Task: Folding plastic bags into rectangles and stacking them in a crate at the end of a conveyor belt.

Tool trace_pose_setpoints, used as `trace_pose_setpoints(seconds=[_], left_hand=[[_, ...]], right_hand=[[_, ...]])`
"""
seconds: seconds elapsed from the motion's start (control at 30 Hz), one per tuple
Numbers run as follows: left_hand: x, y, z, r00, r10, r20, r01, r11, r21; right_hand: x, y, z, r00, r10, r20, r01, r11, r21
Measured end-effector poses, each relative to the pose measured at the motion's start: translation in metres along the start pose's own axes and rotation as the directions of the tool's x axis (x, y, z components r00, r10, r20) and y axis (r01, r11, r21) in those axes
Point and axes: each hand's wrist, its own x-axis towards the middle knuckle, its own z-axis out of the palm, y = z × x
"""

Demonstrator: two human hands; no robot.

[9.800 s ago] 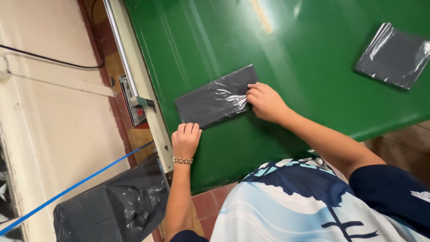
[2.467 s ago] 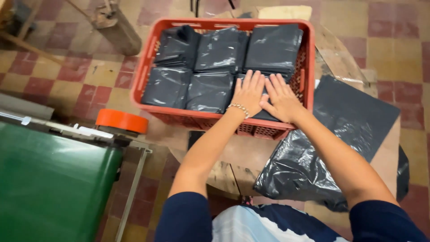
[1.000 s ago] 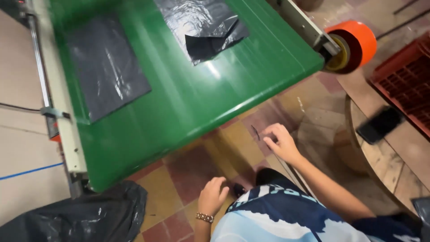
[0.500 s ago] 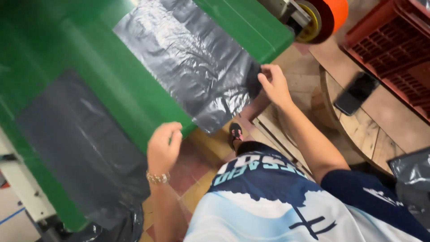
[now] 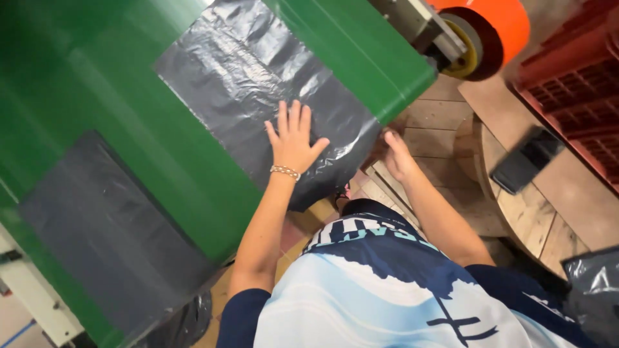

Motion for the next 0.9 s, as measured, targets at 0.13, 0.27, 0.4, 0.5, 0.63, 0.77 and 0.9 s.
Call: trace_pose_setpoints(seconds=[0.13,0.27,0.4,0.5,0.63,0.77,0.9], left_hand=[[-0.004,0.0,0.01,0.997,0.008,0.081,-0.006,1.0,-0.03],[-0.003,-0.009,0.011,0.998,-0.028,0.056,0.033,0.996,-0.085],[-0.003,-0.042,0.013,0.979,-0.165,0.116,0.201,0.755,-0.624],[-0.007,-0.086,0.013,0.926,-0.232,0.298,0.342,0.174,-0.924],[0.001,-0.159,-0.045,0.759,-0.178,0.627,0.563,-0.306,-0.768],[0.017,-0.226,-0.052,0.773,-0.425,0.471,0.369,-0.304,-0.878],[0.045,-0.254,-0.048,0.577,-0.552,0.601,0.463,-0.385,-0.798]], right_hand=[[0.019,0.044,-0.026,0.916,0.266,0.301,-0.369,0.851,0.373],[0.022,0.07,-0.06,0.828,0.451,0.334,-0.539,0.806,0.247],[0.01,-0.006,0.007,0.794,0.506,0.338,-0.585,0.787,0.195],[0.012,-0.085,0.115,0.774,0.429,0.466,-0.579,0.777,0.246],[0.079,-0.127,0.232,0.663,0.328,0.674,-0.662,0.677,0.322],[0.153,-0.153,0.322,0.61,0.238,0.756,-0.579,0.785,0.22],[0.208,-0.16,0.359,0.627,0.318,0.711,-0.439,0.898,-0.015]])
